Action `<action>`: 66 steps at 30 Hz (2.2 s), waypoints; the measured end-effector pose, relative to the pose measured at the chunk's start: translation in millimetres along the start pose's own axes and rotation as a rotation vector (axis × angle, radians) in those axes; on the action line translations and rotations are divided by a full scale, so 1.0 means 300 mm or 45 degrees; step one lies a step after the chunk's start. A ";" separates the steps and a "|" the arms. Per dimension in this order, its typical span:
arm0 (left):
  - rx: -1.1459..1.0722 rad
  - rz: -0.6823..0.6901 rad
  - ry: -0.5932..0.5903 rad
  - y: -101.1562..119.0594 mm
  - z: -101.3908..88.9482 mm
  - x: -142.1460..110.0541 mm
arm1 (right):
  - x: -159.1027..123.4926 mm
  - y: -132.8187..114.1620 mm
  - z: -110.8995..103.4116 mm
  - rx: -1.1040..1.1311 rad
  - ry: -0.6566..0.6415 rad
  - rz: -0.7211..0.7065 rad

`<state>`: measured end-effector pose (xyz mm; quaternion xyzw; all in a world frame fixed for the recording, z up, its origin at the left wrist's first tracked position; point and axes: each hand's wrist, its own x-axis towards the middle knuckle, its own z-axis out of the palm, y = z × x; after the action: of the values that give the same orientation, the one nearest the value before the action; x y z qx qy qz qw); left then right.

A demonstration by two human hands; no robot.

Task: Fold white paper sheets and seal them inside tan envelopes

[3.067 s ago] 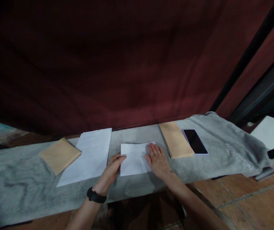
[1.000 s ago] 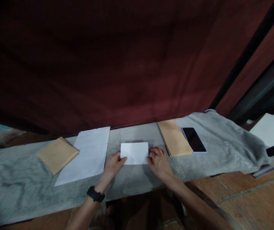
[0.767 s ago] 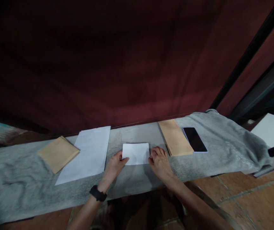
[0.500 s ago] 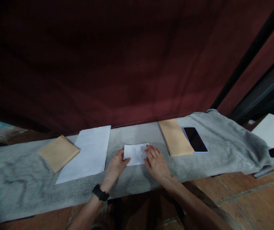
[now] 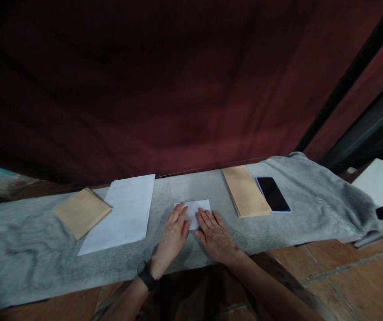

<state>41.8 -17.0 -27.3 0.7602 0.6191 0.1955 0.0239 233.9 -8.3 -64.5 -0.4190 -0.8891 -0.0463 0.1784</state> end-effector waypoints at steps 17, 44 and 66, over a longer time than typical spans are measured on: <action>0.179 -0.075 -0.032 0.008 0.081 -0.078 | -0.037 0.049 -0.008 0.006 0.066 0.149; -0.128 0.233 -0.325 0.163 0.050 0.039 | -0.085 0.060 -0.027 0.157 0.008 -0.020; 0.127 0.020 -0.215 0.080 0.104 0.111 | -0.081 0.060 -0.055 0.098 -0.024 0.020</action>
<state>79.6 15.4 -40.4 0.7790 0.6179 0.0998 0.0368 266.3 -18.3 -59.0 -0.4191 -0.8886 -0.0069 0.1864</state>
